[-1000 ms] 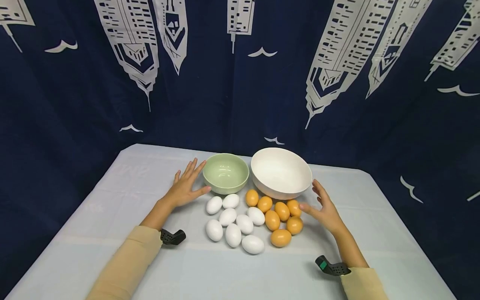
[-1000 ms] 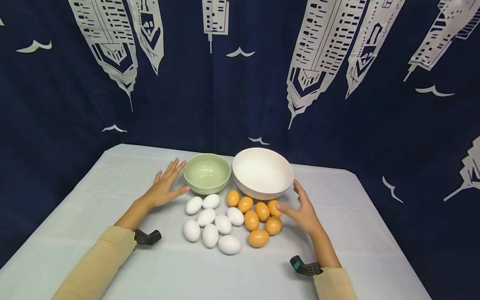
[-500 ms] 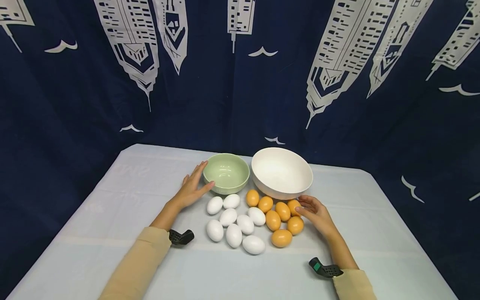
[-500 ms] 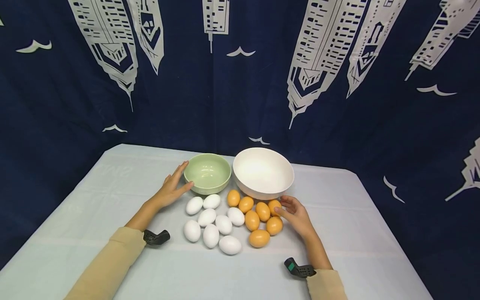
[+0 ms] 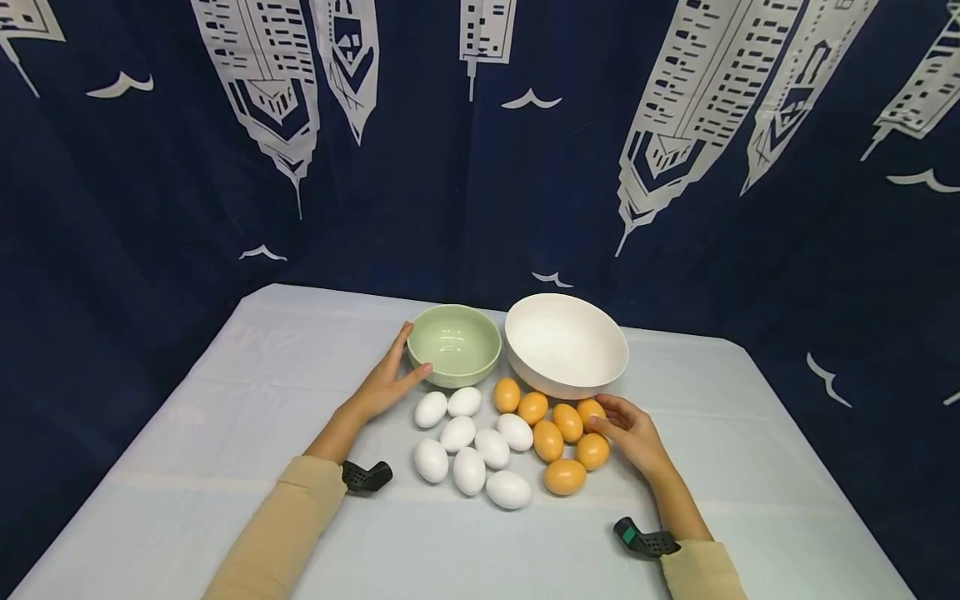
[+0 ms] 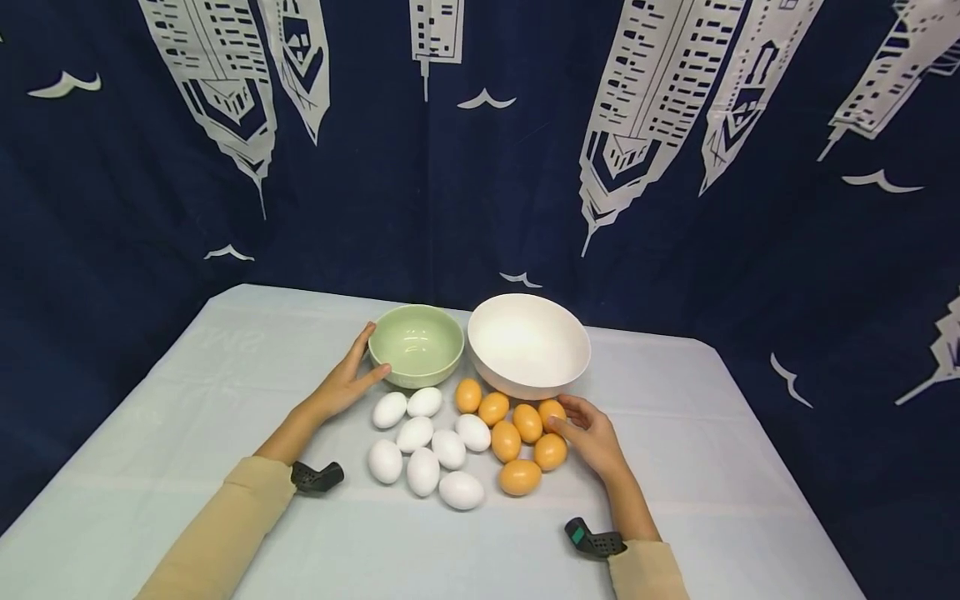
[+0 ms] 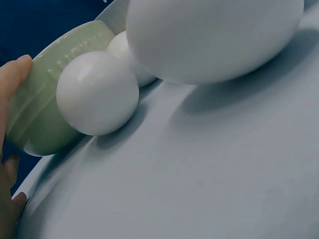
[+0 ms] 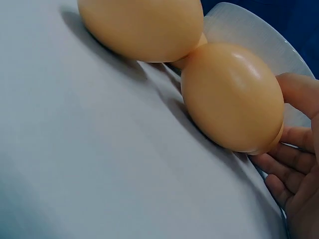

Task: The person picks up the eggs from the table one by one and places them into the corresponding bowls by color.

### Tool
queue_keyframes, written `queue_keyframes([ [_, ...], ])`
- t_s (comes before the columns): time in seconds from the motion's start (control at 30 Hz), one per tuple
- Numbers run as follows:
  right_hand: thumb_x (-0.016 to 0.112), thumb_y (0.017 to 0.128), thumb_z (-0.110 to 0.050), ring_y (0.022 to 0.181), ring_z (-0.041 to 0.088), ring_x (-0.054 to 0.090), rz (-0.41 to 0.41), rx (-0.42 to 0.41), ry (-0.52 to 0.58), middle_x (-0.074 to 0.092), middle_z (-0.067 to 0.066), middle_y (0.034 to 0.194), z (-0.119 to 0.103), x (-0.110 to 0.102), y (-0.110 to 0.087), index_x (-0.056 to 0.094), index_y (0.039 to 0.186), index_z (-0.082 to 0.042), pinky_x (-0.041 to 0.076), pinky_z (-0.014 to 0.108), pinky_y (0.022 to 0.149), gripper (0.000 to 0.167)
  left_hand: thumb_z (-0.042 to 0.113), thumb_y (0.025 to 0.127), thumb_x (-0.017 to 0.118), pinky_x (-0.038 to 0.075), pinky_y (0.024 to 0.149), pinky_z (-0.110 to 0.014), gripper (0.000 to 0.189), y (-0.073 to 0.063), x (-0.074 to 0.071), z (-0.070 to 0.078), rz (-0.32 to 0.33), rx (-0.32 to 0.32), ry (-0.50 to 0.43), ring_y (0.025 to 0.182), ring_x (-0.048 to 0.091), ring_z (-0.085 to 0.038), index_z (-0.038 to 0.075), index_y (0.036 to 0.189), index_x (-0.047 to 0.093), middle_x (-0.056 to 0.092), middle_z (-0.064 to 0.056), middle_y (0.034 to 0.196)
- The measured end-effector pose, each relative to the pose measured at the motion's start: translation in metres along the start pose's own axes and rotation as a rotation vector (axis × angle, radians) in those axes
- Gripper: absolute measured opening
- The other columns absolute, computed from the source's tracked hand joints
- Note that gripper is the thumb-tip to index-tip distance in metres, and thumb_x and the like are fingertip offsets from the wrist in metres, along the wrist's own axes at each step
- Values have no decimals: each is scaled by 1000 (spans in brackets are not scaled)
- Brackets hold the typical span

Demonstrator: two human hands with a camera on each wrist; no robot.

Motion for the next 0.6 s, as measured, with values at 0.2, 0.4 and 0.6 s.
queue_keyframes([
  [0.2, 67, 94, -27, 122, 33, 52, 7, 5, -50, 54, 23, 134, 2, 0, -3, 50, 137, 5, 39, 10, 89, 57, 38, 97, 60, 12, 116, -52, 84, 2, 4, -4, 0, -24, -40, 148, 10, -29, 11, 157, 9, 8, -11, 163],
  [0.4, 66, 94, -28, 125, 32, 50, 23, 22, -92, 54, 20, 136, 4, -1, -4, 51, 138, 3, 37, 11, 90, 56, 39, 97, 60, 21, 113, -55, 84, 1, 7, -6, -12, -46, -62, 139, 32, -37, 15, 158, 7, 18, -14, 160],
  [0.6, 67, 94, -24, 126, 32, 50, 21, 18, -57, 55, 20, 136, 8, 2, 0, 51, 138, 3, 38, 9, 89, 55, 41, 96, 60, 27, 110, -56, 83, -3, 6, -9, -1, -83, -65, 132, 44, -38, 23, 158, 7, 30, -20, 154],
])
Point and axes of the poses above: each hand's wrist, its own y-axis towards the middle knuckle, its own x-axis out of the palm, z = x × y, the point moved 8 cm from there along y, towards the middle knuckle
